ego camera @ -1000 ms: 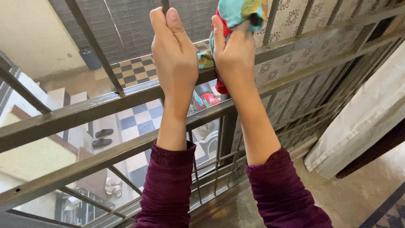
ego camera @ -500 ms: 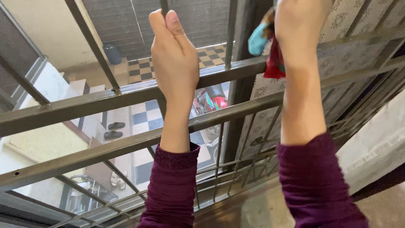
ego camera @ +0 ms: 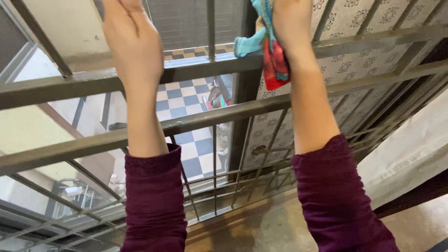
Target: The person wipes the metal bars of a balcony grill with a patterned cloth, moving from the top down and reaching through the bars to clean the exterior surfaces.
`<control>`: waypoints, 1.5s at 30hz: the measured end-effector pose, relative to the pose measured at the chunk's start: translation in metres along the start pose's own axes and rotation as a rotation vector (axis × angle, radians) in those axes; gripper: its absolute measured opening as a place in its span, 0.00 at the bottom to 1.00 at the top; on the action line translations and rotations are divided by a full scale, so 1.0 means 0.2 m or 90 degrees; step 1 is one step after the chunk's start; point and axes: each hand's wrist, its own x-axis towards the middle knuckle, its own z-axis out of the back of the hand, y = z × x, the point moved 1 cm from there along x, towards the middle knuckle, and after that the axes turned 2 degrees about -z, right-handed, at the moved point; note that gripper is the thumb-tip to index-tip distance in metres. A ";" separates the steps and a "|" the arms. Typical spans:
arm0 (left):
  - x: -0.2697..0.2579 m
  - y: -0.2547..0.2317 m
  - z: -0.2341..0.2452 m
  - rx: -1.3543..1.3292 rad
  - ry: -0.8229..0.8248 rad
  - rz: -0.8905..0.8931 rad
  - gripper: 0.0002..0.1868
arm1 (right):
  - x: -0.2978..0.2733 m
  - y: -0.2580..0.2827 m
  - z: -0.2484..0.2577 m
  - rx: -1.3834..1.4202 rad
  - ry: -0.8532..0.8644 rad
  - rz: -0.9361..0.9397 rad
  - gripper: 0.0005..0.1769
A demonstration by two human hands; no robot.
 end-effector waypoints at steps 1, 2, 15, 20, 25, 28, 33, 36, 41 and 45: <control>-0.01 0.01 0.00 0.010 -0.001 -0.007 0.13 | -0.04 0.06 0.00 0.113 0.010 -0.070 0.14; -0.01 0.03 0.00 0.010 -0.001 -0.004 0.14 | -0.06 0.13 0.01 0.115 0.012 -0.071 0.14; -0.01 -0.01 -0.02 0.060 -0.028 0.022 0.14 | -0.20 0.65 0.06 -0.202 -0.013 -0.044 0.21; -0.03 -0.05 -0.05 0.142 -0.066 -0.001 0.16 | -0.27 0.69 0.19 -0.235 0.051 -0.041 0.20; -0.02 -0.09 -0.13 0.219 -0.125 0.052 0.18 | -0.34 0.74 0.41 -0.283 0.092 0.129 0.21; -0.06 -0.09 -0.17 0.254 -0.147 0.122 0.20 | -0.33 0.67 0.53 -0.295 0.121 0.100 0.21; -0.08 -0.13 -0.29 0.311 -0.261 0.076 0.27 | -0.16 0.53 0.70 -0.313 -0.070 0.183 0.16; -0.18 -0.31 -0.58 0.413 -0.303 0.002 0.32 | 0.07 0.35 0.67 -0.277 -0.058 0.096 0.18; -0.17 -0.70 -1.15 0.155 -0.157 -0.012 0.30 | 0.28 0.24 0.58 -0.006 0.015 0.140 0.24; -0.06 -0.68 -1.21 0.008 -0.137 0.252 0.21 | 0.26 0.17 0.55 0.263 0.143 -0.157 0.24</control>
